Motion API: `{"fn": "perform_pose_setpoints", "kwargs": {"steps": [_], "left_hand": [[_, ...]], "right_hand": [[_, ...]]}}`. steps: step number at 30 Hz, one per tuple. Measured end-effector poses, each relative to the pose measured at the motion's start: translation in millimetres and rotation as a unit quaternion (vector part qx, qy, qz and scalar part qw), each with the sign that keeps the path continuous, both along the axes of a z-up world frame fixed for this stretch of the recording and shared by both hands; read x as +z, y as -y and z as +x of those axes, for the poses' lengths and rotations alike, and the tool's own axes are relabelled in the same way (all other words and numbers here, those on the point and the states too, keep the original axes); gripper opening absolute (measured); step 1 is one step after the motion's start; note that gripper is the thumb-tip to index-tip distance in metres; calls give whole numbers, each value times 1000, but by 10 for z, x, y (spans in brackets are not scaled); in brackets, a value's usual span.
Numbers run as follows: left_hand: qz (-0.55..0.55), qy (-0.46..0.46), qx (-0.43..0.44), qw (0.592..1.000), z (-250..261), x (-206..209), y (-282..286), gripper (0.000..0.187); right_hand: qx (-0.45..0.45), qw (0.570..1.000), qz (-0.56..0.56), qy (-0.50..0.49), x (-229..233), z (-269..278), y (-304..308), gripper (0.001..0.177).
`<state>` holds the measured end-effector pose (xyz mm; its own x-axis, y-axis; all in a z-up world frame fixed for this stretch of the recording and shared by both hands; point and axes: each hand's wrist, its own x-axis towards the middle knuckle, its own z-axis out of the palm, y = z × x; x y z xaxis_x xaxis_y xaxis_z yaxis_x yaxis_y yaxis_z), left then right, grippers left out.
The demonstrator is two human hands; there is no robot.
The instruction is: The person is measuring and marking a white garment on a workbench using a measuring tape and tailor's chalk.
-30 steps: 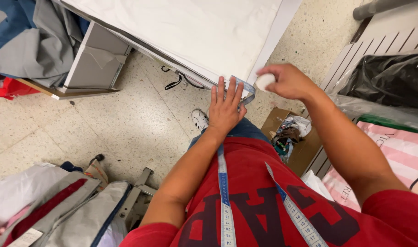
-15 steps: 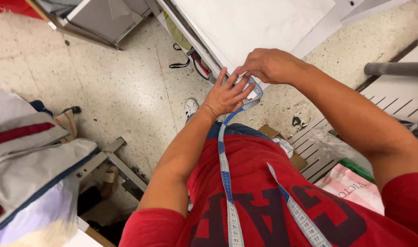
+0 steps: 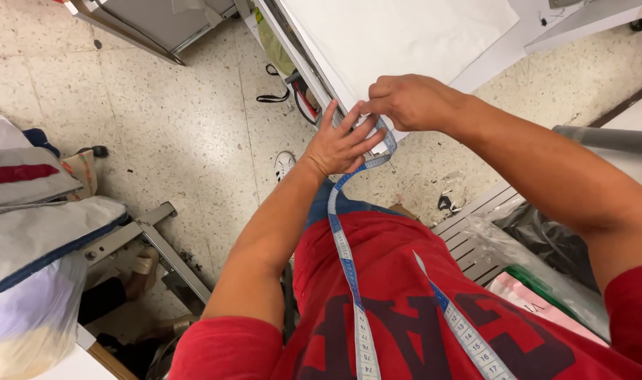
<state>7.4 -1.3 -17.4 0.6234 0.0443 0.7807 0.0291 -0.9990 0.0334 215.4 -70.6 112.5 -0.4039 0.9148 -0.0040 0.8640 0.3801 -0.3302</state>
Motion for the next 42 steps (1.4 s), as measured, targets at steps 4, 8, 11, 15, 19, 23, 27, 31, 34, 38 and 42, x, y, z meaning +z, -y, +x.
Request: {"fn": "perform_pose_setpoints", "kwargs": {"steps": [4, 8, 11, 15, 19, 23, 27, 31, 34, 38, 42], "left_hand": [[20, -83, -33, 996, -130, 165, -88, 63], [33, -159, -64, 985, -180, 246, -127, 74], [31, -136, -63, 988, -162, 163, -116, 73], [38, -143, -56, 987, -160, 163, -113, 74], [41, -136, -52, 989, -151, 195, -110, 72], [35, -149, -53, 987, -160, 106, -101, 71], [50, -103, -47, 992, -149, 142, -102, 66], [43, -134, -44, 989, -147, 186, -108, 70], [41, -137, -46, 989, -154, 195, -104, 69], [49, -124, -50, 990, -133, 100, -114, 75], [46, -154, -53, 986, -162, 99, -97, 76]], "right_hand": [[23, 998, -50, 29, -46, 223, -30, 31], [24, 996, -67, 49, -28, 299, -23, 48], [40, 998, -46, -7, -85, 141, -16, 57], [37, 997, -66, 9, -28, 203, -33, 52], [24, 992, -87, 89, -56, 383, -13, 48], [0, 990, -139, 17, 222, 24, -162, 54], [45, 994, -88, 48, -105, 128, -70, 53], [32, 993, -80, 84, -130, 388, 1, 50], [19, 991, -90, 93, -33, 312, -25, 49], [51, 995, -68, 48, -96, 60, -77, 48], [-5, 977, -185, 103, 162, 116, -124, 46]]}}
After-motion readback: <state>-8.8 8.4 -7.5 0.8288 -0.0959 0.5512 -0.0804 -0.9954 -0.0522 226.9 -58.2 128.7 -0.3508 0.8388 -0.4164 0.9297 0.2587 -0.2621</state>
